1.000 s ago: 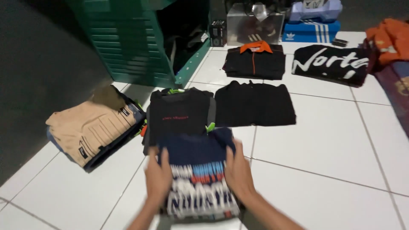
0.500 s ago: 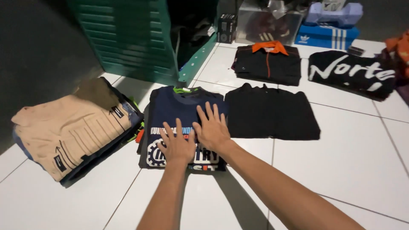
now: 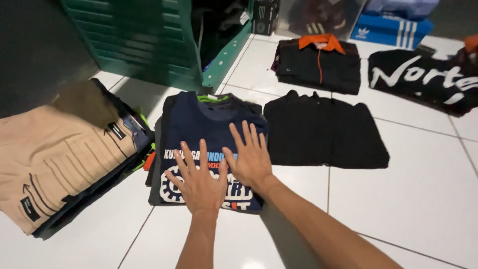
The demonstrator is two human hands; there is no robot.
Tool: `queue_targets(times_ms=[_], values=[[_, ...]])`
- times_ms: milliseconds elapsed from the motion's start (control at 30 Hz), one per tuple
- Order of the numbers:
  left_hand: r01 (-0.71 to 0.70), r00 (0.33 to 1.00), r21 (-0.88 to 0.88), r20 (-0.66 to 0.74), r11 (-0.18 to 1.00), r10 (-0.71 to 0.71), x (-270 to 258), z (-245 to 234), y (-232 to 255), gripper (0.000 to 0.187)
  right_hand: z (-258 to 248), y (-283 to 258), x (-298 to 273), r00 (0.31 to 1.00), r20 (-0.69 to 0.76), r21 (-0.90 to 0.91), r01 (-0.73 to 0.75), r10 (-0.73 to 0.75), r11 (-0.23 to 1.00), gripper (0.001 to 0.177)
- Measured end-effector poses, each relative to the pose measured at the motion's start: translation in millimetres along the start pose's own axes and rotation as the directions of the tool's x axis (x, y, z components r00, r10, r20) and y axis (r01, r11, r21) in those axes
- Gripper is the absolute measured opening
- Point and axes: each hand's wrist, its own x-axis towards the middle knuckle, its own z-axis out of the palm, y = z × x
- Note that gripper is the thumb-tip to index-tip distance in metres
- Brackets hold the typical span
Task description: Fold several t-shirts on the floor.
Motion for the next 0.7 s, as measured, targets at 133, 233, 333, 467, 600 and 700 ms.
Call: queue_targets(times_ms=[133,233,333,467,600,700], values=[[-0.001,1.000,0.007,-0.009,1.000,0.001,9,4,-5,0.070,4,-18,-20,0.984,-0.164,-0.292,0.017,-0.068,0.956,0.073],[-0.005,0.992,0.065,0.123,0.998,-0.003,12,-2,0,0.074,-7,-28,-74,0.991,-0.008,-0.510,0.110,-0.132,0.853,0.071],[0.094,0.889,0.128,0.436,0.987,-0.141,7,-10,11,0.075,-49,-23,-122,0.973,0.215,-0.296,0.143,-0.080,0.944,0.074],[0.097,0.913,0.167,0.378,0.981,-0.155,-50,-18,15,0.088,-131,8,-149,0.831,0.515,-0.292,0.401,-0.210,0.869,0.073],[0.082,0.838,0.105,0.532,0.991,-0.126,-113,-4,-20,0.083,-213,65,-209,0.747,0.665,-0.485,0.436,-0.004,0.758,0.083],[-0.069,0.669,0.246,0.730,0.967,-0.138,-132,5,-56,0.086,-247,143,-285,0.805,0.577,-0.467,0.188,0.137,0.864,0.064]])
